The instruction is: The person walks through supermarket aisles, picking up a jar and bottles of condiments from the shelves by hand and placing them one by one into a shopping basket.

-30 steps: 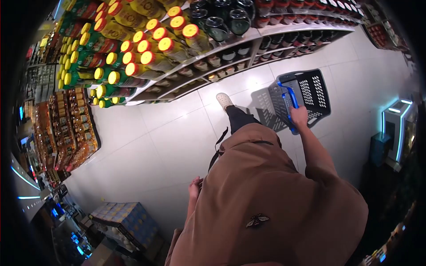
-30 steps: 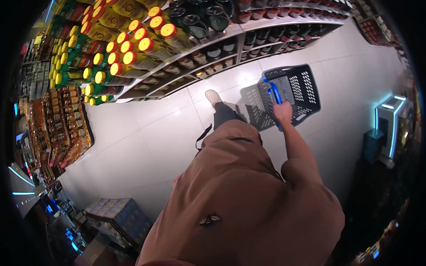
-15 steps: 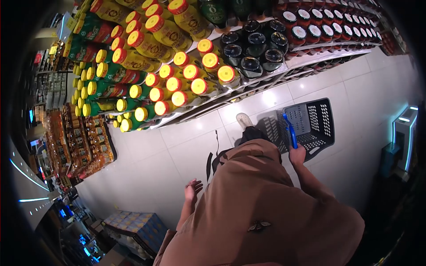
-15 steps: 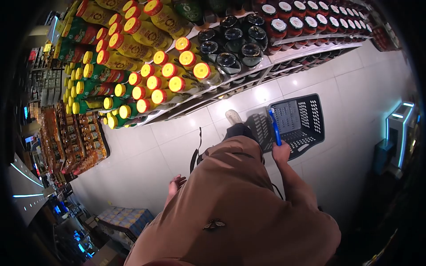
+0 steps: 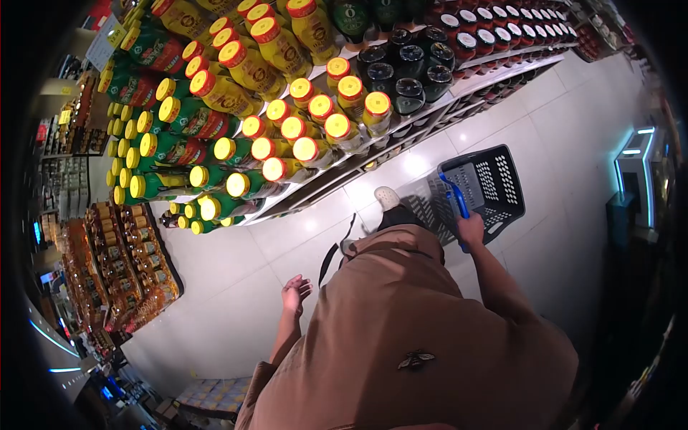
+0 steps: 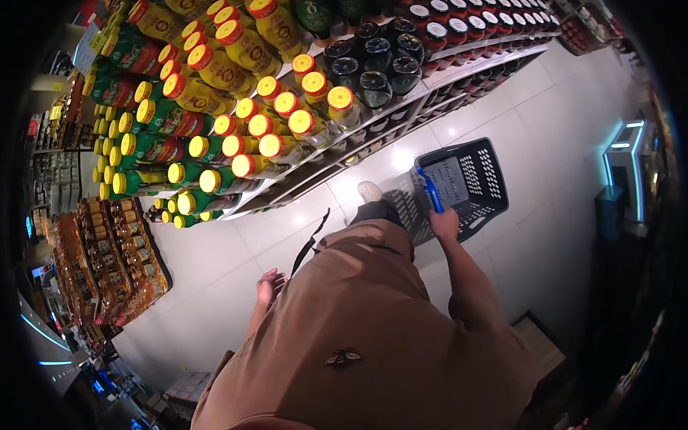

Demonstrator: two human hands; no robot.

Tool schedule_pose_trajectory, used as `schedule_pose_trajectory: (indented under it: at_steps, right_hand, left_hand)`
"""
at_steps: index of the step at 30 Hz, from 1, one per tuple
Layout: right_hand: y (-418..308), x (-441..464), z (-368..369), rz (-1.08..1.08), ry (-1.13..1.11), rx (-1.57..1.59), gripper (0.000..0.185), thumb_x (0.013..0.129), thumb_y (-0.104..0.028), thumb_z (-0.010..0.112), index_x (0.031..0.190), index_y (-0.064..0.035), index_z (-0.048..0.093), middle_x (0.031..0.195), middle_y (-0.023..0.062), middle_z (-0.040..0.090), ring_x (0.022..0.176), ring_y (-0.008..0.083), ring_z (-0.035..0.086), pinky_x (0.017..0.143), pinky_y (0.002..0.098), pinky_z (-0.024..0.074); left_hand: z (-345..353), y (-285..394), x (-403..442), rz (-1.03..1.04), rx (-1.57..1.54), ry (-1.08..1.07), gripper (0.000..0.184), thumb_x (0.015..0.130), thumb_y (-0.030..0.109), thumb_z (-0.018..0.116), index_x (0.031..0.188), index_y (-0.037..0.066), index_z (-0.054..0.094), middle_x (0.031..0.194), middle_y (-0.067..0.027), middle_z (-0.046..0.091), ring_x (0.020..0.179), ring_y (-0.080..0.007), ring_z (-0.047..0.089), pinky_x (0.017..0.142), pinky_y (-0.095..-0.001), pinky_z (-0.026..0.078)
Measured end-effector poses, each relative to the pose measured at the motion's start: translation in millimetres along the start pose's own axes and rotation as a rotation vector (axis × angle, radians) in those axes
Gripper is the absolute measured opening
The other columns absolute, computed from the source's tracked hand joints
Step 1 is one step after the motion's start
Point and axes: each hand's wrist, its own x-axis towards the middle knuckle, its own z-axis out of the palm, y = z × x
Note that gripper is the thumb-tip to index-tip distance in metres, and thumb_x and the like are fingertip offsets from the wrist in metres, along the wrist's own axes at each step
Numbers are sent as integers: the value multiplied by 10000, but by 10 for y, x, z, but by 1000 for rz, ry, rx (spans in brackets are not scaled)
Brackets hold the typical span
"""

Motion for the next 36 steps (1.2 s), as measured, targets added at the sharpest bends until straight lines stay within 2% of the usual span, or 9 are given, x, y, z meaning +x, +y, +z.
schedule_pose_trajectory:
  at_steps: [3,9,11,13,15,23,26,32,36]
  right_hand:
    - [-284,-241,-112,72,-38,99,294,774,-238,661,857,42,691,769,251,679,789,412,689,729,465,515]
    - [-290,-466,123,8,-23,106,212,801,-199,666,791,13,656,657,117,654,600,227,667,584,390,517]
    - [-234,-485,232,-27,-39,89,206,804,-201,694,855,-1,684,699,113,673,608,218,672,602,384,534]
    - [-318,-595,238,58,-64,98,311,773,-310,733,906,-29,727,821,193,711,814,348,711,774,436,528]
    - [-271,-591,310,-19,-50,50,253,803,-229,710,911,1,707,712,125,678,628,224,686,616,380,543]
    - [-683,-624,-101,52,-355,34,435,790,-392,744,903,26,711,709,132,678,603,236,652,647,370,531]
    - [-775,-320,-216,-144,-310,-112,577,766,-484,753,1023,31,711,909,217,713,882,329,697,808,393,532]
    - [-1804,473,-857,-441,167,236,361,832,-295,780,1037,-6,706,850,74,702,758,140,636,737,292,520]
    - [-2507,915,-1341,-720,271,487,355,858,-220,729,1147,-24,671,948,104,719,808,178,682,767,324,545]
  left_hand:
    - [-441,-410,88,-37,32,30,323,973,129,501,1256,-11,571,1044,-185,696,885,-294,695,778,-414,584]
    - [-944,-726,-28,-138,298,0,363,961,149,500,1279,-14,567,1021,-177,692,879,-296,682,802,-448,572]
    - [-1018,-766,178,-154,156,24,365,965,153,496,1282,-14,566,1018,-175,692,871,-291,681,790,-438,575]
    - [-1220,-886,432,-182,0,16,379,970,150,483,1306,-15,550,1041,-174,685,859,-282,679,765,-409,580]
    - [-1251,-888,605,-133,-54,-32,379,976,148,476,1313,-12,537,1066,-173,678,859,-274,678,745,-389,581]
    - [-896,-541,344,-52,-1,-38,328,993,152,492,1285,17,556,1077,-165,679,884,-271,679,783,-388,582]
    - [-902,-669,361,-14,8,18,320,984,151,506,1264,10,569,1082,-175,683,894,-274,683,771,-389,589]
    - [-426,-401,199,41,156,56,309,951,106,559,1236,-2,603,1051,-150,702,921,-245,685,805,-367,575]
    - [-286,-315,640,193,126,-48,276,971,83,546,1227,0,610,1046,-148,709,906,-236,692,778,-349,571]
